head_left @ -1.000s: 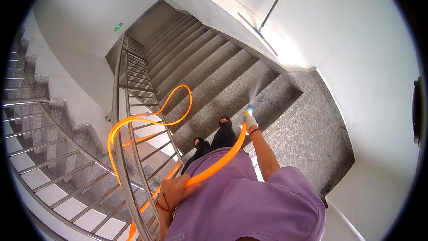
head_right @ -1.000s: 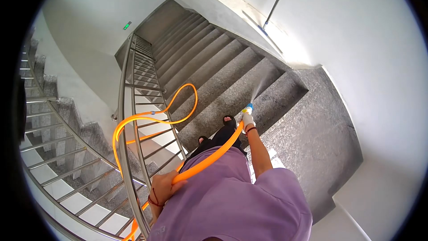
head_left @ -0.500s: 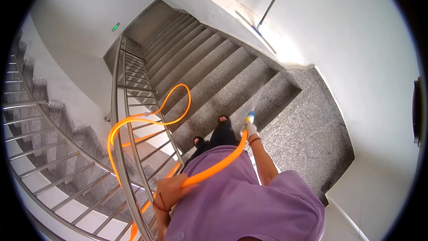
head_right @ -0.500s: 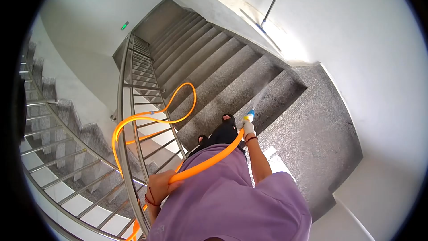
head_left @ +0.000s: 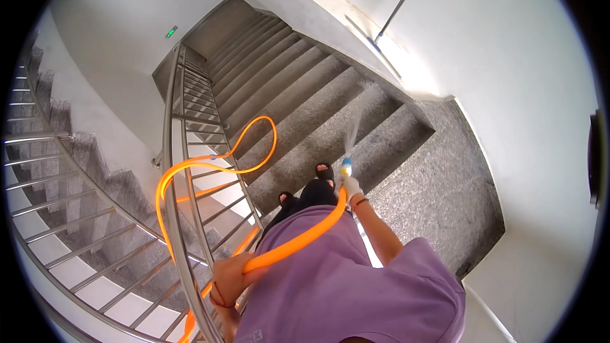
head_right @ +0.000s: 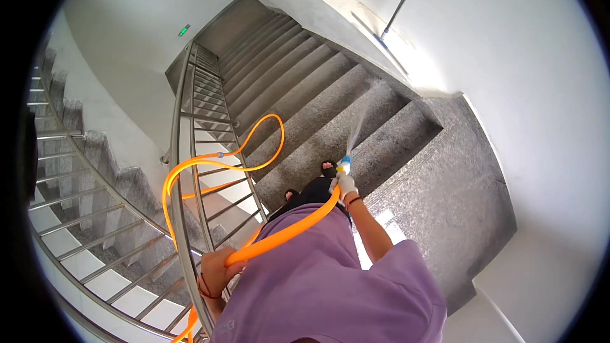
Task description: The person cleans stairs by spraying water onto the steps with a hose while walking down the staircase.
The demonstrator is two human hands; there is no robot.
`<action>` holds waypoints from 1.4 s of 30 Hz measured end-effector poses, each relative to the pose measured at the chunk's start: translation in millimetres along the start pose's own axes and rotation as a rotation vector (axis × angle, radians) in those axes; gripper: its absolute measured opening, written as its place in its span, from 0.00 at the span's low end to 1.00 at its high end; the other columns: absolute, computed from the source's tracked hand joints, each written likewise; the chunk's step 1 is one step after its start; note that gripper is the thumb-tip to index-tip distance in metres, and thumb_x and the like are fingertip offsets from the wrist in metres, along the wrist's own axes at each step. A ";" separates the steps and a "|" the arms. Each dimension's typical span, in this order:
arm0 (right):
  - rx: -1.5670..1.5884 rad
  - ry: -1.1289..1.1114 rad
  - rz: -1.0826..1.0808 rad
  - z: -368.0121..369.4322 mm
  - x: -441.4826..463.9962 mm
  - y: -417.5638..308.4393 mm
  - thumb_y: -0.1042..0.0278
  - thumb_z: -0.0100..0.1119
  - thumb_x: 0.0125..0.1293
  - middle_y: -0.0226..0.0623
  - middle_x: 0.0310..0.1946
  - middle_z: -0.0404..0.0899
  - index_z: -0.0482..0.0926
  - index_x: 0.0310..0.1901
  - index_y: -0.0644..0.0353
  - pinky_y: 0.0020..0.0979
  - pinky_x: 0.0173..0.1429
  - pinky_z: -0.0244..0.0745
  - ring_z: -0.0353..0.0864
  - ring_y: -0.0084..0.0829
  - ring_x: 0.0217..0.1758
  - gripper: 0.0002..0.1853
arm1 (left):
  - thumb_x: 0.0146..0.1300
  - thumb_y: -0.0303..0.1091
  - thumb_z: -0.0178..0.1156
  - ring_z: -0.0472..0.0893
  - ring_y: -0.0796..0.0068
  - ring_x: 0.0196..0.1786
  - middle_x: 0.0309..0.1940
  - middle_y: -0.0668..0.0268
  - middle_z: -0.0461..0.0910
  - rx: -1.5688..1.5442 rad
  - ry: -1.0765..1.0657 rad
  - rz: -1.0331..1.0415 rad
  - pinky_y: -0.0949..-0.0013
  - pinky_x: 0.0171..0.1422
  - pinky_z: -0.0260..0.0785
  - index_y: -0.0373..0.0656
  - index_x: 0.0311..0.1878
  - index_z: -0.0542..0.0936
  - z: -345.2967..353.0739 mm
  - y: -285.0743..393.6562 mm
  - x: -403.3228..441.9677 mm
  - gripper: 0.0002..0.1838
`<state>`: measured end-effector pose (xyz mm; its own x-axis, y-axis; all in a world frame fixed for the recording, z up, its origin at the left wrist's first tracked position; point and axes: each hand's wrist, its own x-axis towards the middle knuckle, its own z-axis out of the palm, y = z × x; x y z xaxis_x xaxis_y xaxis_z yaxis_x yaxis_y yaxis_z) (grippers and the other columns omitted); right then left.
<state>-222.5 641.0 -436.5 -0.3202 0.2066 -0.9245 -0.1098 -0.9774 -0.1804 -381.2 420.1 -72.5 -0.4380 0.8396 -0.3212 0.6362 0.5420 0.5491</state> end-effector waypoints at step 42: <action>0.091 -0.029 0.007 21.1 5.1 -20.7 0.67 0.46 0.59 0.28 0.13 0.60 0.61 0.26 0.55 0.24 0.15 0.59 0.60 0.22 0.11 0.07 | 0.41 0.49 0.66 0.72 0.65 0.17 0.14 0.64 0.71 0.043 0.053 0.041 0.69 0.21 0.62 0.43 0.21 0.72 5.5 2.4 -1.8 0.19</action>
<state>-241.7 663.2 -430.3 -0.3479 0.2020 -0.9155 -0.1917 -0.9712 -0.1414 -375.4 420.1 -74.8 -0.4437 0.8584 -0.2573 0.6806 0.5096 0.5264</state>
